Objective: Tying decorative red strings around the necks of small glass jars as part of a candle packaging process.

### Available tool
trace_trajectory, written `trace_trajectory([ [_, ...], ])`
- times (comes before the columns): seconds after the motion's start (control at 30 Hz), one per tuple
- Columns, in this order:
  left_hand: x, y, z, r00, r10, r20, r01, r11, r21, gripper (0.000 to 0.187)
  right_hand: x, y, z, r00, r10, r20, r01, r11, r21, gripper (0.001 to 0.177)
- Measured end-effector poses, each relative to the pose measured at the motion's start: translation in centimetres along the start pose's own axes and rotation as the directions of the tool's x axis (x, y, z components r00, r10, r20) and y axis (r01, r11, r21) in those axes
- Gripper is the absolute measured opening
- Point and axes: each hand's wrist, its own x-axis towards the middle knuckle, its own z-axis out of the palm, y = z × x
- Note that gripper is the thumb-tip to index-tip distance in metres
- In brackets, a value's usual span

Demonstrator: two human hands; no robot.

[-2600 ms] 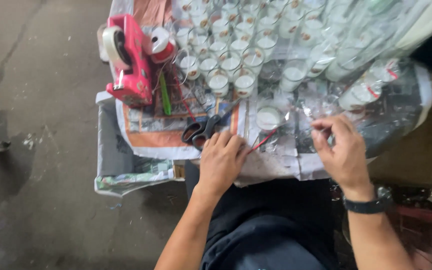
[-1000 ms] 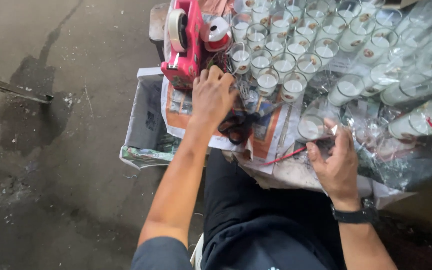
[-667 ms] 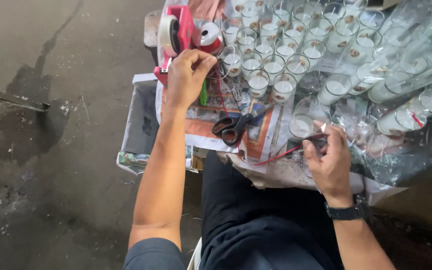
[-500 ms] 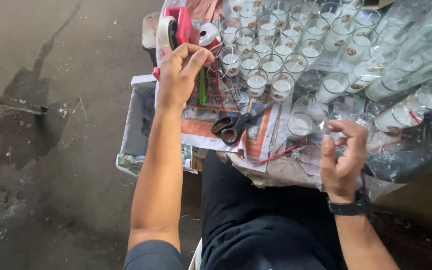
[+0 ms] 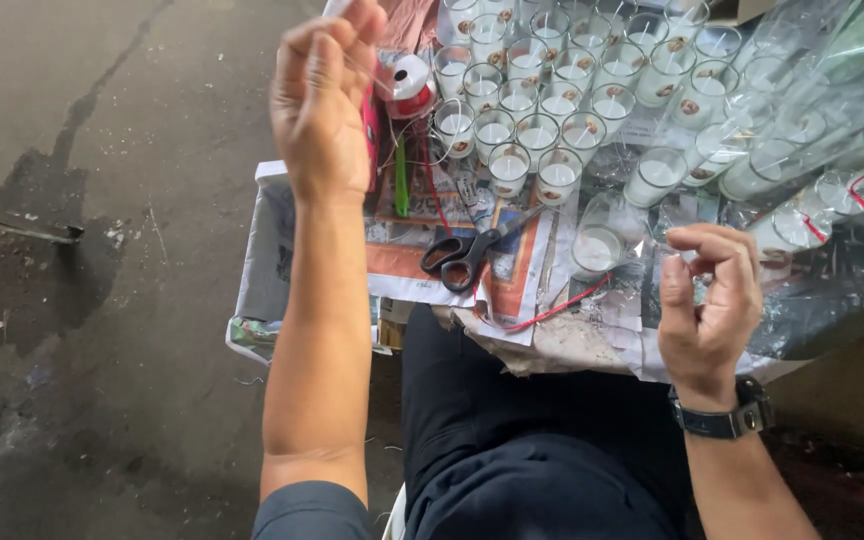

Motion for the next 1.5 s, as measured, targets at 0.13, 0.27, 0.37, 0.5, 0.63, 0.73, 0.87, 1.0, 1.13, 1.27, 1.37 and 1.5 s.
trace_trajectory([
  [0.13, 0.1, 1.6, 1.4, 0.999, 0.03, 0.031, -0.031, 0.999, 0.037, 0.007, 0.1, -0.9, -0.1, 0.999, 0.039, 0.006, -0.038, 0.999, -0.017, 0.017],
  [0.27, -1.0, 1.4, 3.5, 0.963, -0.095, 0.253, 0.043, 0.978, 0.205, 0.01, 2.0, -2.7, 0.0, 0.999, 0.038, 0.027, -0.038, 0.999, 0.002, 0.014],
  [0.37, -2.2, 0.3, 5.4, 0.898, -0.198, 0.393, 0.021, 0.911, 0.411, 0.01, 5.0, -4.7, 1.1, 0.987, 0.062, 0.148, -0.07, 0.996, 0.05, 0.026],
  [0.5, -3.0, -0.9, 7.4, 0.791, -0.179, 0.584, -0.226, 0.802, 0.552, 0.009, 8.7, -3.6, 4.1, 0.932, -0.202, 0.3, 0.207, 0.978, 0.015, 0.039],
  [0.63, -3.4, -2.7, 5.6, 0.858, -0.157, 0.488, -0.225, 0.74, 0.634, 0.016, 9.6, -2.7, 4.6, 0.911, -0.322, 0.258, 0.338, 0.941, -0.017, 0.019],
  [0.73, -4.0, -4.0, 3.7, 0.833, -0.101, 0.544, -0.385, 0.6, 0.701, 0.023, 9.7, -2.0, 3.9, 0.897, -0.387, 0.213, 0.395, 0.919, 0.008, 0.018],
  [0.87, -4.5, -4.4, 2.6, 0.83, -0.085, 0.551, -0.379, 0.64, 0.669, 0.016, 9.5, -1.5, 3.0, 0.909, -0.325, 0.262, 0.391, 0.882, -0.263, 0.011],
  [1.0, -4.8, -4.4, 4.1, 0.823, -0.078, 0.562, -0.395, 0.633, 0.666, 0.03, 9.5, -3.9, 3.4, 0.864, 0.013, 0.504, 0.001, 1.0, -0.028, 0.049],
  [1.13, -5.0, -5.0, 4.9, 0.862, -0.062, 0.502, -0.358, 0.627, 0.692, 0.011, 8.8, -3.8, 5.0, 0.92, 0.143, 0.365, -0.187, 0.978, 0.088, 0.014],
  [1.27, -5.7, -5.4, 4.7, 0.885, -0.03, 0.465, -0.349, 0.619, 0.704, 0.01, 8.4, -3.4, 4.9, 0.97, -0.017, 0.242, -0.013, 0.992, 0.125, 0.01],
  [1.37, -5.5, -6.5, 3.0, 0.857, -0.113, 0.502, -0.388, 0.499, 0.775, 0.025, 8.9, -3.0, 3.3, 0.975, -0.112, 0.191, 0.096, 0.991, 0.091, 0.01],
  [1.5, -5.1, -8.7, -0.6, 0.879, -0.342, 0.333, -0.229, 0.311, 0.923, 0.027, 9.5, -3.8, 0.1, 0.973, -0.194, 0.127, 0.201, 0.978, -0.05, 0.026],
])
